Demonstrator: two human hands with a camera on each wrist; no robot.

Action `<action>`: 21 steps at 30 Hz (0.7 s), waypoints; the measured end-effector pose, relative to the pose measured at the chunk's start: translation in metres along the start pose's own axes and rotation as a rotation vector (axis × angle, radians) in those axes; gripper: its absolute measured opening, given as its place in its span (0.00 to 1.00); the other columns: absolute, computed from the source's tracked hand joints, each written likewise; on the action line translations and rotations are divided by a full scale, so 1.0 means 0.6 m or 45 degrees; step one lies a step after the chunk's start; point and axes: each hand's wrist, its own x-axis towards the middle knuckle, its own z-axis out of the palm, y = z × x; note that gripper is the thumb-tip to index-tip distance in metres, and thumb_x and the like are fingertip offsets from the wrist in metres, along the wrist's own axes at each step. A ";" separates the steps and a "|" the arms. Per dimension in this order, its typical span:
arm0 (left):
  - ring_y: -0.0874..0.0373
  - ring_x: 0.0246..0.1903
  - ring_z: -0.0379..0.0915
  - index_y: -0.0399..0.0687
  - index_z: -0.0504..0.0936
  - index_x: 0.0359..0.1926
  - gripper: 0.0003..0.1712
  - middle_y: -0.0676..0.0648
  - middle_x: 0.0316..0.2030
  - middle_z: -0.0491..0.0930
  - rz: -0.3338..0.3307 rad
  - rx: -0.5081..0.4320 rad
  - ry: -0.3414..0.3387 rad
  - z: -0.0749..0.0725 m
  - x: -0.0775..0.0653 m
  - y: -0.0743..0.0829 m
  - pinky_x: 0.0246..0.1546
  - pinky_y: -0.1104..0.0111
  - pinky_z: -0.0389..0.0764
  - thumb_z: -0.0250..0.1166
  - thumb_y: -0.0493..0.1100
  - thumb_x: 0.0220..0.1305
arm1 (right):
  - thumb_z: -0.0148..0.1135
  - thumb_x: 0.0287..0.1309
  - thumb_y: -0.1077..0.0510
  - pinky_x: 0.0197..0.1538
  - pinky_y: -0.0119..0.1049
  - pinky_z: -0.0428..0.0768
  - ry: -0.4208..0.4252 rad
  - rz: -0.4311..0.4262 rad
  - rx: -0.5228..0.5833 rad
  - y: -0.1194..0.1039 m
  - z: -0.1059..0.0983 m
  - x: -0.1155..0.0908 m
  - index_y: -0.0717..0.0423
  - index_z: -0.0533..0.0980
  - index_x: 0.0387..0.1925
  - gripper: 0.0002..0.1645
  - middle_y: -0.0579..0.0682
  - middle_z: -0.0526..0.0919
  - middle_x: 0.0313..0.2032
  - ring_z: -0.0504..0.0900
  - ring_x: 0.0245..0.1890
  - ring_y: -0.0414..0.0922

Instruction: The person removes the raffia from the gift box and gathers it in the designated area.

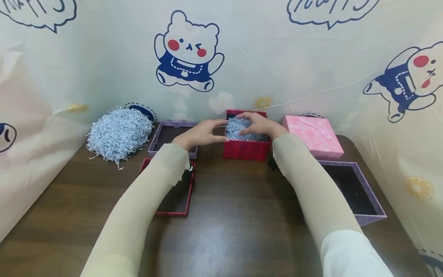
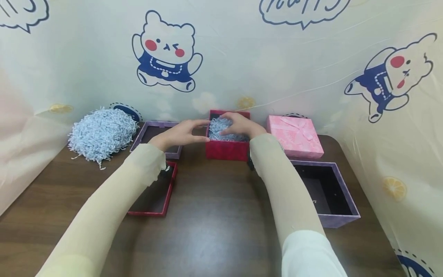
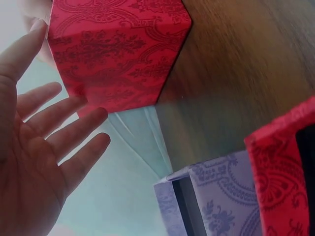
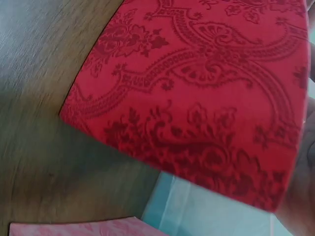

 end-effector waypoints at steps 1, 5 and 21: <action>0.46 0.71 0.63 0.53 0.60 0.76 0.47 0.46 0.73 0.64 0.000 0.000 0.001 0.000 0.001 0.000 0.66 0.51 0.72 0.67 0.61 0.61 | 0.72 0.54 0.49 0.71 0.59 0.66 -0.005 0.001 -0.008 0.002 0.001 0.004 0.44 0.64 0.72 0.46 0.52 0.64 0.73 0.63 0.71 0.54; 0.47 0.70 0.64 0.53 0.60 0.76 0.46 0.46 0.73 0.64 0.003 0.000 0.000 0.001 0.003 -0.001 0.66 0.52 0.73 0.67 0.60 0.62 | 0.72 0.54 0.48 0.70 0.58 0.67 -0.054 -0.003 -0.016 0.008 0.008 0.016 0.43 0.61 0.73 0.48 0.53 0.64 0.72 0.64 0.68 0.54; 0.45 0.69 0.65 0.52 0.63 0.75 0.45 0.45 0.70 0.68 -0.031 -0.056 0.011 -0.001 0.003 0.002 0.65 0.55 0.75 0.69 0.57 0.61 | 0.69 0.53 0.46 0.71 0.58 0.65 -0.180 0.053 -0.043 0.019 0.024 0.025 0.40 0.49 0.78 0.56 0.54 0.57 0.74 0.60 0.70 0.55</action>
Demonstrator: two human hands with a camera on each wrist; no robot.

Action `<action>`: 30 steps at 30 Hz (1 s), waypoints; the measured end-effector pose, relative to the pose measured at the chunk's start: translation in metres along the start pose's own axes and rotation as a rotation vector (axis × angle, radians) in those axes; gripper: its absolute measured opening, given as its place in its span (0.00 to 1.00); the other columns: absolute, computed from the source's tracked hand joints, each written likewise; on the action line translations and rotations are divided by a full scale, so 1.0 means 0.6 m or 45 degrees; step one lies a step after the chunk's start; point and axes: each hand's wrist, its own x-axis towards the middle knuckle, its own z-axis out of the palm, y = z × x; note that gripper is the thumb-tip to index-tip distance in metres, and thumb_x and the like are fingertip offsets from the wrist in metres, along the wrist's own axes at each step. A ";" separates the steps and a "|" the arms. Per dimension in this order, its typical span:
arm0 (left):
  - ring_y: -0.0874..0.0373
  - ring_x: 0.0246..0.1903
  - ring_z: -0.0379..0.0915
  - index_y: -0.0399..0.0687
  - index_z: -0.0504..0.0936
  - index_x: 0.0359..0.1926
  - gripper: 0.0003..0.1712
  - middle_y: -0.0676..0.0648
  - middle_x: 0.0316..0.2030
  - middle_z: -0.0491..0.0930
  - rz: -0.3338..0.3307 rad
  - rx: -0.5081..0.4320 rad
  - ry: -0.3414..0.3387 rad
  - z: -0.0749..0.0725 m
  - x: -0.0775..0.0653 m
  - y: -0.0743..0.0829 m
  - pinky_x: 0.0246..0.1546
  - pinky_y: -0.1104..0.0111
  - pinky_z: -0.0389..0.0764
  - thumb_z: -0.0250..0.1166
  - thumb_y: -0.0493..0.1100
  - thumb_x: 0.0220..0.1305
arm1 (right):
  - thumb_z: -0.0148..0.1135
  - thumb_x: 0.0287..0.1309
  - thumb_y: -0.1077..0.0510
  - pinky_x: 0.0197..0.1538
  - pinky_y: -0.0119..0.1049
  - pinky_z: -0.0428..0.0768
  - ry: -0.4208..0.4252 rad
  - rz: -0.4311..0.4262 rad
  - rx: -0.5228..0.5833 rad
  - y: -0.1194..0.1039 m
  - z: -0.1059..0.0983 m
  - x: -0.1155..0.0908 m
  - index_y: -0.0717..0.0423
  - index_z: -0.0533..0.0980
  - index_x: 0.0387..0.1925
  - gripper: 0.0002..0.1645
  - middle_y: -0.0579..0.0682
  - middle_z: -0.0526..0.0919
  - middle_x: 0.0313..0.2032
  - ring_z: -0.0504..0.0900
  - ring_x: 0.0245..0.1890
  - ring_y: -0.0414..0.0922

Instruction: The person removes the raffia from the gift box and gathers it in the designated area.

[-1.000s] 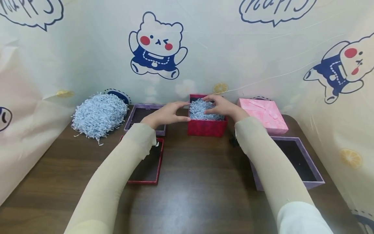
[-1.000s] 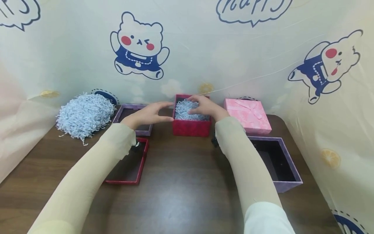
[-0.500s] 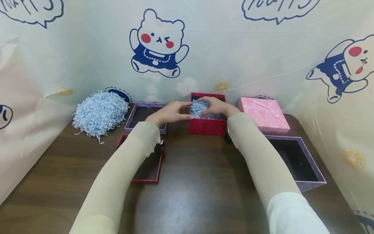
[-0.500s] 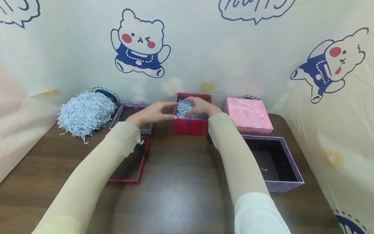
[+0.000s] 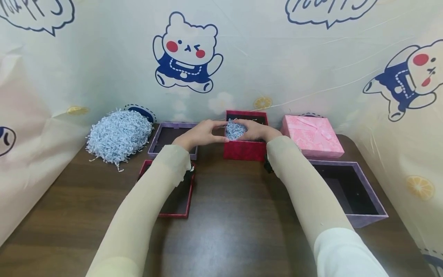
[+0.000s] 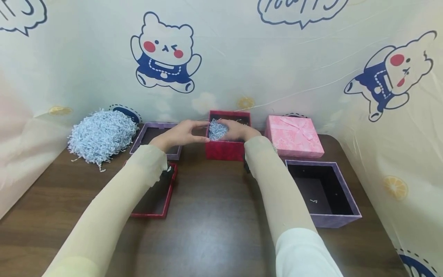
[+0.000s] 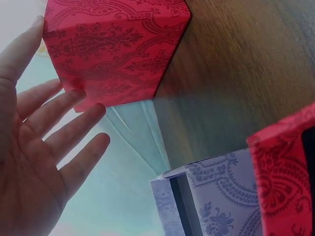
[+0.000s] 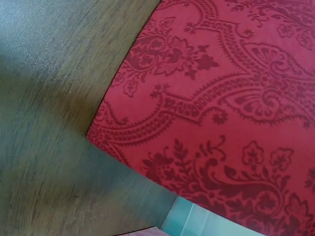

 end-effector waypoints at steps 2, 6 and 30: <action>0.45 0.69 0.65 0.52 0.63 0.75 0.45 0.45 0.70 0.68 -0.004 -0.018 0.002 0.000 0.000 -0.001 0.65 0.55 0.75 0.69 0.57 0.61 | 0.69 0.52 0.45 0.72 0.59 0.63 -0.018 0.009 -0.004 0.000 0.000 0.002 0.41 0.48 0.78 0.57 0.54 0.57 0.74 0.59 0.70 0.55; 0.46 0.69 0.65 0.53 0.63 0.75 0.45 0.46 0.70 0.68 -0.005 -0.030 0.007 0.000 0.001 -0.003 0.65 0.55 0.75 0.69 0.57 0.61 | 0.69 0.52 0.45 0.73 0.61 0.59 -0.042 0.030 -0.006 -0.001 0.000 0.005 0.43 0.48 0.78 0.57 0.56 0.58 0.74 0.58 0.71 0.56; 0.46 0.68 0.65 0.55 0.64 0.74 0.44 0.45 0.70 0.68 -0.024 -0.020 0.009 0.002 0.000 -0.002 0.65 0.54 0.74 0.69 0.57 0.60 | 0.73 0.48 0.46 0.72 0.57 0.63 -0.102 0.061 0.080 0.005 0.003 0.002 0.39 0.47 0.78 0.61 0.52 0.60 0.72 0.60 0.68 0.53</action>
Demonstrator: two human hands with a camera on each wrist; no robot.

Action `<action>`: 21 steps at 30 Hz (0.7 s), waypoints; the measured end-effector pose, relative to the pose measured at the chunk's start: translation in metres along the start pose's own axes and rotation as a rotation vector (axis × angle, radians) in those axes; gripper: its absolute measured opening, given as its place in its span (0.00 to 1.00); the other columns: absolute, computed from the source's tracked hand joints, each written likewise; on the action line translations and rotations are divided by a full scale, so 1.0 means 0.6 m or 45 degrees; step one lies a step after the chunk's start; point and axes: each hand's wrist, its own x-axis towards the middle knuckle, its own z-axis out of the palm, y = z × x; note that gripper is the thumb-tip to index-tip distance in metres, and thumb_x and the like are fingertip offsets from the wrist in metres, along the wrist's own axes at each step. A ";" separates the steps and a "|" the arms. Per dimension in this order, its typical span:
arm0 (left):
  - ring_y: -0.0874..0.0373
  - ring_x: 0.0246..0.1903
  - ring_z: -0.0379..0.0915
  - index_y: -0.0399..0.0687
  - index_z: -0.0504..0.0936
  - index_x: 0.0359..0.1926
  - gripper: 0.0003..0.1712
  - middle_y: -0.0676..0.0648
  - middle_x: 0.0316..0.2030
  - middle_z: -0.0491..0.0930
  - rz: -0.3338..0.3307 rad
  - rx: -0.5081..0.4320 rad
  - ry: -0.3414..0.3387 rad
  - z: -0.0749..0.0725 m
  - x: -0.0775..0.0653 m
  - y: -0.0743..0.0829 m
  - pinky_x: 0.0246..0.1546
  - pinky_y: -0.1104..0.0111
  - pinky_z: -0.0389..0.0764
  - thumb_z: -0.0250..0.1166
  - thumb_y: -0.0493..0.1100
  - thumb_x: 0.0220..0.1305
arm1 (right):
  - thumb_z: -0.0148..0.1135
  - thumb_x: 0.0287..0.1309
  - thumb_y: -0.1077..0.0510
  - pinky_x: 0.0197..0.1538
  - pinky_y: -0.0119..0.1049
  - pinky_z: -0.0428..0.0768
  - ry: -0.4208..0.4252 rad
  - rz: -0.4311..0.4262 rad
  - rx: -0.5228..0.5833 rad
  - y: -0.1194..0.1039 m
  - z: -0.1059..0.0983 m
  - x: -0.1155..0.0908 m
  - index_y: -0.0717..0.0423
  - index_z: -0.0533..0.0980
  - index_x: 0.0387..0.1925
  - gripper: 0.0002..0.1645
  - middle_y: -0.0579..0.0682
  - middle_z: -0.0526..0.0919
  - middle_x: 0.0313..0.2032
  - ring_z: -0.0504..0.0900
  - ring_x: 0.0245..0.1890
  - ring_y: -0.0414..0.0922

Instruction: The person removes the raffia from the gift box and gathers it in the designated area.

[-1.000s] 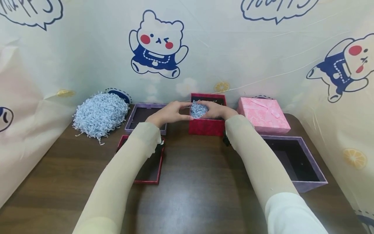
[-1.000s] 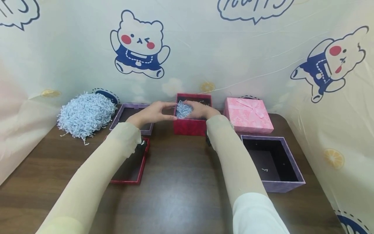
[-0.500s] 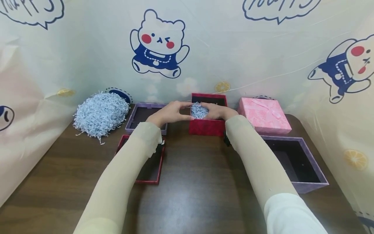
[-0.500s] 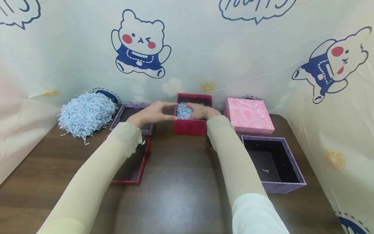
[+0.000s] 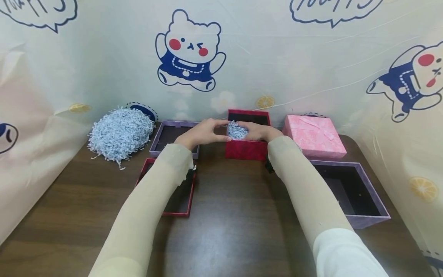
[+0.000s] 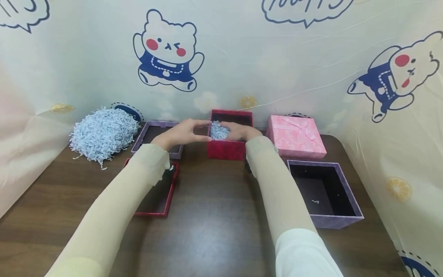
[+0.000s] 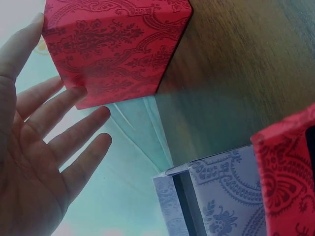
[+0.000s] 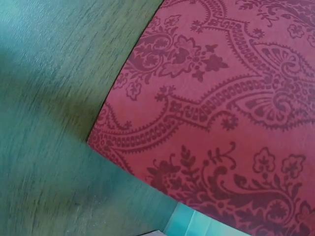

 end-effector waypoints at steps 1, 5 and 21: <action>0.46 0.69 0.65 0.55 0.64 0.74 0.44 0.45 0.70 0.68 -0.004 -0.002 0.001 -0.001 -0.001 0.000 0.65 0.54 0.74 0.70 0.57 0.60 | 0.73 0.48 0.46 0.72 0.56 0.63 0.001 -0.006 0.006 -0.001 0.000 0.000 0.40 0.47 0.78 0.61 0.52 0.60 0.71 0.61 0.68 0.53; 0.46 0.69 0.65 0.55 0.63 0.75 0.45 0.46 0.71 0.67 -0.014 -0.004 -0.001 -0.002 -0.001 0.000 0.66 0.54 0.74 0.70 0.58 0.60 | 0.71 0.50 0.46 0.72 0.57 0.63 0.004 -0.026 0.004 -0.003 0.000 0.000 0.42 0.47 0.78 0.60 0.54 0.59 0.72 0.60 0.69 0.54; 0.48 0.69 0.65 0.59 0.64 0.74 0.45 0.47 0.70 0.68 -0.028 -0.024 0.023 0.002 -0.002 -0.001 0.65 0.55 0.75 0.70 0.58 0.59 | 0.72 0.50 0.53 0.64 0.52 0.73 0.097 -0.291 0.102 0.003 0.001 0.002 0.50 0.63 0.70 0.46 0.56 0.72 0.60 0.69 0.59 0.52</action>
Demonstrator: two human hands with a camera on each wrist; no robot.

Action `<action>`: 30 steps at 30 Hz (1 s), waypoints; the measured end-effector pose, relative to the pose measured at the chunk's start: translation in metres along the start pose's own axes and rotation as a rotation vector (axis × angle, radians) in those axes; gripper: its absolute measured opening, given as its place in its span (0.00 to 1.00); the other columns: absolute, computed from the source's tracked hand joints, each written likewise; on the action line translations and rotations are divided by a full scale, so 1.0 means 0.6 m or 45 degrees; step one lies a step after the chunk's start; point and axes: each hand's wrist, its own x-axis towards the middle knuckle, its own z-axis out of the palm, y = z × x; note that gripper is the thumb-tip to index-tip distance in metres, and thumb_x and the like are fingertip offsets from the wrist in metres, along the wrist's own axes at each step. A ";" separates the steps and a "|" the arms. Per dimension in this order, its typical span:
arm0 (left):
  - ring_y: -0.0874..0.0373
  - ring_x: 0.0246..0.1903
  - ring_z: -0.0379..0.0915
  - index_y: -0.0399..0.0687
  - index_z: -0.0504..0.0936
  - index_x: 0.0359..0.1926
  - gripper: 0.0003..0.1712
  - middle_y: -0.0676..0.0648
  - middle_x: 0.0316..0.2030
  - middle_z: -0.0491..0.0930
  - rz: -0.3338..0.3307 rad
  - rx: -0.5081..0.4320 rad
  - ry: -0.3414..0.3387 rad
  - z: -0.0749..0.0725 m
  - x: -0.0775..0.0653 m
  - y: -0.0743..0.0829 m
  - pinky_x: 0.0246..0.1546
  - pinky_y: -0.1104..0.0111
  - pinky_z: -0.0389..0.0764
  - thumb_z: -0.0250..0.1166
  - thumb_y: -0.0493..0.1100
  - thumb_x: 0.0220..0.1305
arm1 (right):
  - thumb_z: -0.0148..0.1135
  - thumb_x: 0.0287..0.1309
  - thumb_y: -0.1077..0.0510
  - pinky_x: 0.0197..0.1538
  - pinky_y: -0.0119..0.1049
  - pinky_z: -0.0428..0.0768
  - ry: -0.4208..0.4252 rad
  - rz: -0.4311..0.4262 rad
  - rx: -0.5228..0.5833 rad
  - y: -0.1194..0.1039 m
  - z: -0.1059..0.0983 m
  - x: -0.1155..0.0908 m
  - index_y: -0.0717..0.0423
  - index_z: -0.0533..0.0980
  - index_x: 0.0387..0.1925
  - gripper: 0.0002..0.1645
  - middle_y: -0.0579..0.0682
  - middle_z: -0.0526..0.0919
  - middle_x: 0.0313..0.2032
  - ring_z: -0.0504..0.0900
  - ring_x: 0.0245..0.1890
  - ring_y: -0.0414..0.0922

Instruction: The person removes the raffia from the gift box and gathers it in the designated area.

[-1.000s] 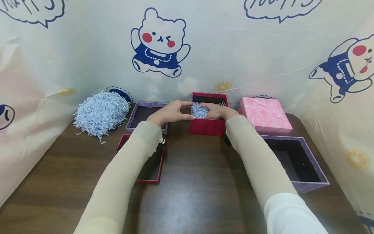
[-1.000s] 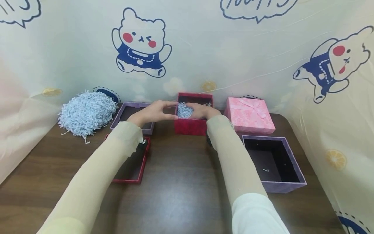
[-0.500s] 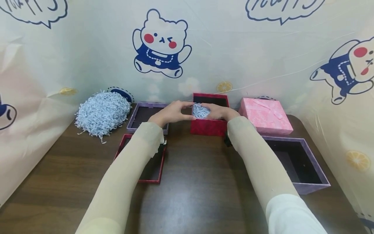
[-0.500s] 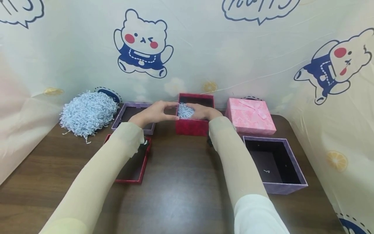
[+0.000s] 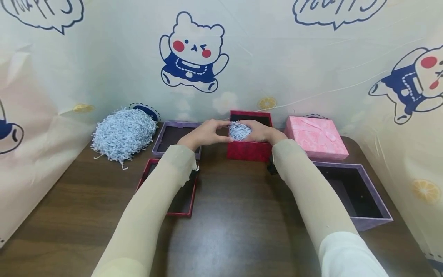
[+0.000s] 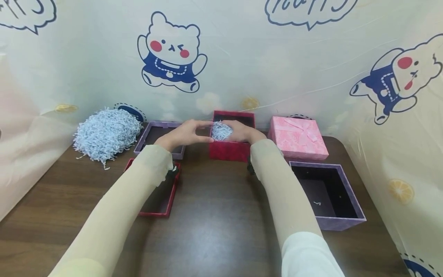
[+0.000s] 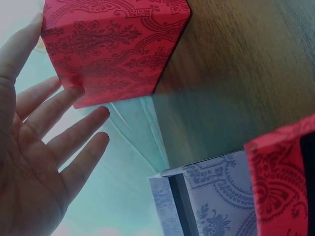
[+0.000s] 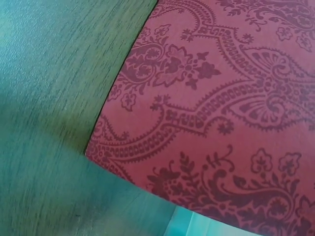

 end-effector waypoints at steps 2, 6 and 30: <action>0.47 0.69 0.65 0.60 0.64 0.74 0.45 0.47 0.70 0.68 -0.003 -0.010 -0.001 0.000 0.000 0.001 0.65 0.55 0.75 0.71 0.58 0.59 | 0.73 0.49 0.53 0.64 0.50 0.74 0.016 -0.005 0.013 -0.001 0.000 -0.003 0.49 0.64 0.69 0.46 0.55 0.73 0.59 0.70 0.58 0.51; 0.47 0.69 0.65 0.60 0.63 0.75 0.45 0.47 0.71 0.67 0.000 -0.021 0.001 -0.001 0.000 0.002 0.65 0.55 0.75 0.71 0.58 0.59 | 0.75 0.48 0.53 0.63 0.49 0.75 0.054 0.013 -0.012 -0.007 -0.006 -0.009 0.46 0.64 0.69 0.47 0.52 0.73 0.59 0.70 0.58 0.50; 0.45 0.71 0.64 0.55 0.63 0.75 0.45 0.46 0.73 0.64 0.013 -0.055 -0.011 0.003 0.004 -0.003 0.68 0.52 0.71 0.70 0.56 0.60 | 0.70 0.52 0.56 0.75 0.60 0.56 0.264 0.050 -0.164 -0.014 -0.035 -0.031 0.56 0.55 0.76 0.53 0.60 0.59 0.75 0.57 0.75 0.58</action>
